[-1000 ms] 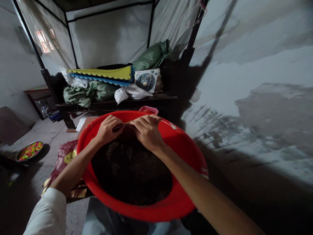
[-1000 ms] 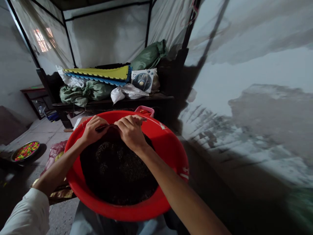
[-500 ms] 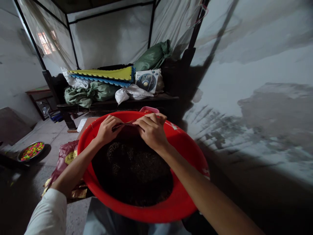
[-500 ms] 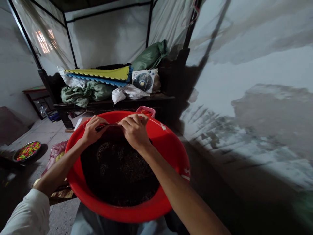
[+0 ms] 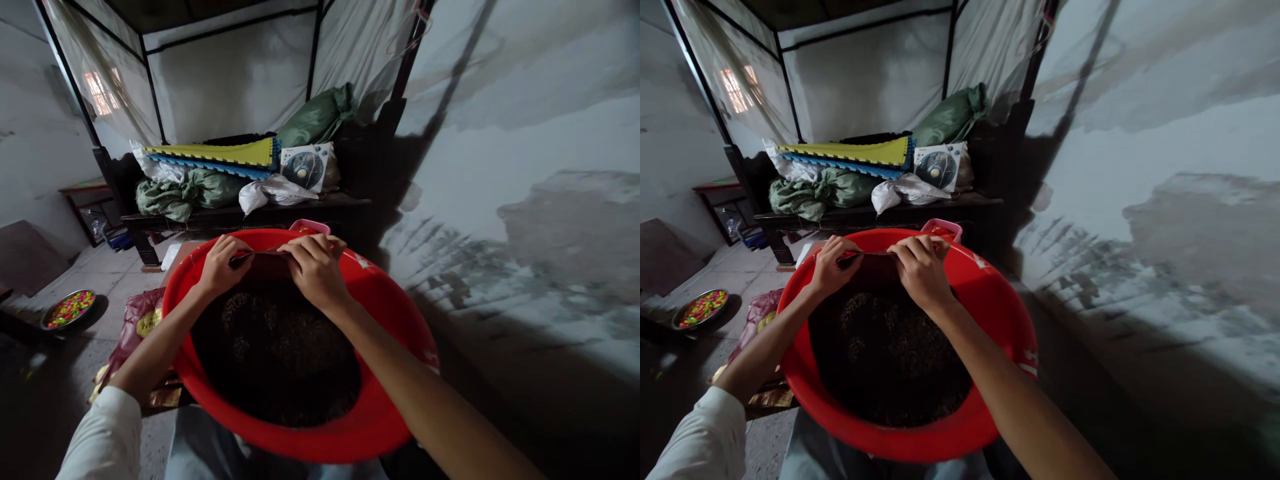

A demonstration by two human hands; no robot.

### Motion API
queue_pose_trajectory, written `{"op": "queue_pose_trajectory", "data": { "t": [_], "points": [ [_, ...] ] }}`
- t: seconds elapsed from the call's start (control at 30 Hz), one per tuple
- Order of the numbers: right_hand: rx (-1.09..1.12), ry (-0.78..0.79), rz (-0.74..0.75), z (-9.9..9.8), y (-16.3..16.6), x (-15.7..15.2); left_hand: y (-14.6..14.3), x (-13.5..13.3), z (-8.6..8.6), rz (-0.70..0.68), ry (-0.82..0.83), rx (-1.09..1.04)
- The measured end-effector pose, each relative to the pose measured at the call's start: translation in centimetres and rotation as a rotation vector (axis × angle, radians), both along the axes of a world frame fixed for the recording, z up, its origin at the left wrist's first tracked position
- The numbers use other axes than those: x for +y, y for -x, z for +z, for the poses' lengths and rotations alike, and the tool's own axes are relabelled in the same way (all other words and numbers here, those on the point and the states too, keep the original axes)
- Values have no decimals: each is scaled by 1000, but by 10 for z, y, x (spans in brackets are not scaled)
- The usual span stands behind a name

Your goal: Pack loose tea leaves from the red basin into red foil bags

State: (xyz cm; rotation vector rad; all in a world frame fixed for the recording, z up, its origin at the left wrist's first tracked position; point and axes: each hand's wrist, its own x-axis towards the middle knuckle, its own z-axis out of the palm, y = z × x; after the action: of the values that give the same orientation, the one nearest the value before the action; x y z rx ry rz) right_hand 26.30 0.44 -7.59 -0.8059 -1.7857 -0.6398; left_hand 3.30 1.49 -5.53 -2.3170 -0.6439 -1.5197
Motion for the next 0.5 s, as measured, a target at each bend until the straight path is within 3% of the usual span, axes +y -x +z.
{"op": "queue_pose_trajectory", "data": {
  "t": [0.5],
  "points": [
    [-25, 45, 25, 1, 2, -5, 2, -4, 4, 9, 12, 58]
  ]
}}
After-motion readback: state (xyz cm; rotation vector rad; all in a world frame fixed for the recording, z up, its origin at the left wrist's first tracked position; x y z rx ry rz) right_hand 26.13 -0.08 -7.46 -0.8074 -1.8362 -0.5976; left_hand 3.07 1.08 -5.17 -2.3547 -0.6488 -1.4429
